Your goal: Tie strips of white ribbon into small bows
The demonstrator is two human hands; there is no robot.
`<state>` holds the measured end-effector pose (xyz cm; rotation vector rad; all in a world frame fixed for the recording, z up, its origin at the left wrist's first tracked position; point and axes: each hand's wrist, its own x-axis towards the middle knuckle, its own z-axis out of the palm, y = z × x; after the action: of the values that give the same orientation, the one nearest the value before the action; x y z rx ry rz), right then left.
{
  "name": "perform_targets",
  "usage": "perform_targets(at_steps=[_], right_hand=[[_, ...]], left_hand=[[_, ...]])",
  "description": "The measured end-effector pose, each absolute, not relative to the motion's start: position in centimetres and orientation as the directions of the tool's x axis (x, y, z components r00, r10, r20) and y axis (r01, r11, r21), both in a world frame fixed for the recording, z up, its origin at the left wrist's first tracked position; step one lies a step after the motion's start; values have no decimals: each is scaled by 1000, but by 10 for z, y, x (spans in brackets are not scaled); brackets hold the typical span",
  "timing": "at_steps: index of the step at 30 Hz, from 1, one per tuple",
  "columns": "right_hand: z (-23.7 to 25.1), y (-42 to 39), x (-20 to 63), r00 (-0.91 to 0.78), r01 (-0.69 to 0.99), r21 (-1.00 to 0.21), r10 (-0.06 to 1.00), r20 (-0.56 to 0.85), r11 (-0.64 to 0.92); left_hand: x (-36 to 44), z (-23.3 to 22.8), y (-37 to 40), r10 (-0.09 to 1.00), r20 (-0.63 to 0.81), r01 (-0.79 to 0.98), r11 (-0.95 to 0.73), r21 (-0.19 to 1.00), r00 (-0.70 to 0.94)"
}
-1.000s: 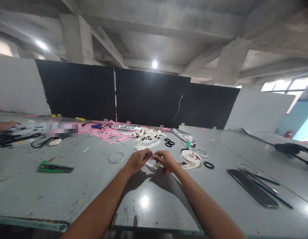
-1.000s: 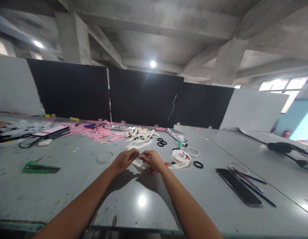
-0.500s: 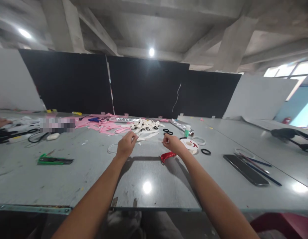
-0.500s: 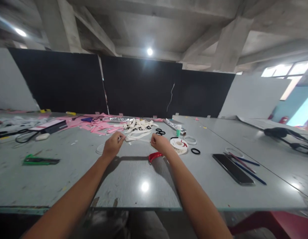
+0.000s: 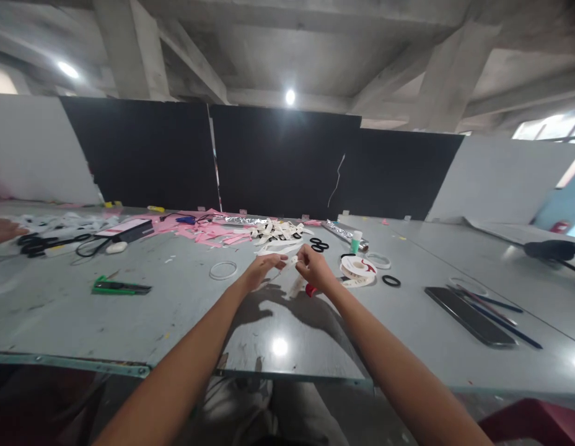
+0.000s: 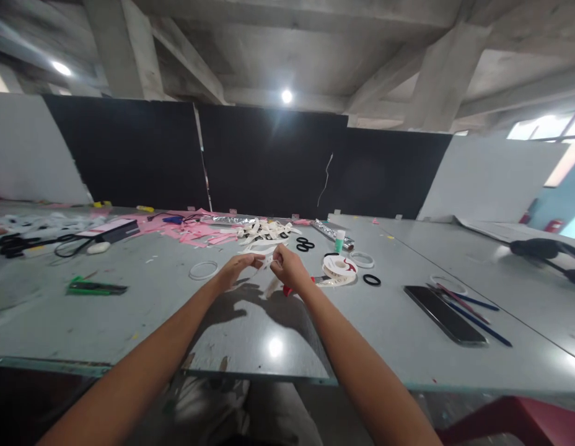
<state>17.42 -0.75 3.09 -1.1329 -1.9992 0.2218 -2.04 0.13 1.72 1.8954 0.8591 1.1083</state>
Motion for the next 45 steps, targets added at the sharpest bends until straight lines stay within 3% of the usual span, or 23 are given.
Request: perform_targets(at_steps=[4, 7, 11, 18, 21, 26, 32, 45], right_hand=[[31, -7, 171, -240, 358, -778, 856, 458, 517], [33, -11, 173, -392, 115, -924, 871, 296, 366], [31, -13, 173, -496, 36, -976, 852, 167, 213], [32, -14, 175, -535, -256, -967, 831, 151, 11], [36, -16, 179, -567, -289, -955, 815, 118, -63], [37, -16, 184, -624, -342, -930, 773, 116, -137], [36, -17, 192, -745, -270, -942, 663, 73, -200], [34, -12, 206, -801, -112, -986, 599, 14, -126]], left_hand=[[-15, 16, -2, 857, 255, 122, -341, 932, 449], [-14, 18, -9, 855, 253, 46, -306, 951, 452], [-14, 22, -14, 838, 182, 22, -225, 974, 514], [-21, 26, -9, 828, 134, -243, 3, 970, 544], [-27, 28, -9, 795, 142, -301, 53, 952, 589], [-30, 31, -14, 778, 114, -244, 51, 969, 618], [-32, 32, -21, 719, 90, -207, 77, 975, 690], [-34, 31, -18, 762, 25, -149, 94, 984, 648]])
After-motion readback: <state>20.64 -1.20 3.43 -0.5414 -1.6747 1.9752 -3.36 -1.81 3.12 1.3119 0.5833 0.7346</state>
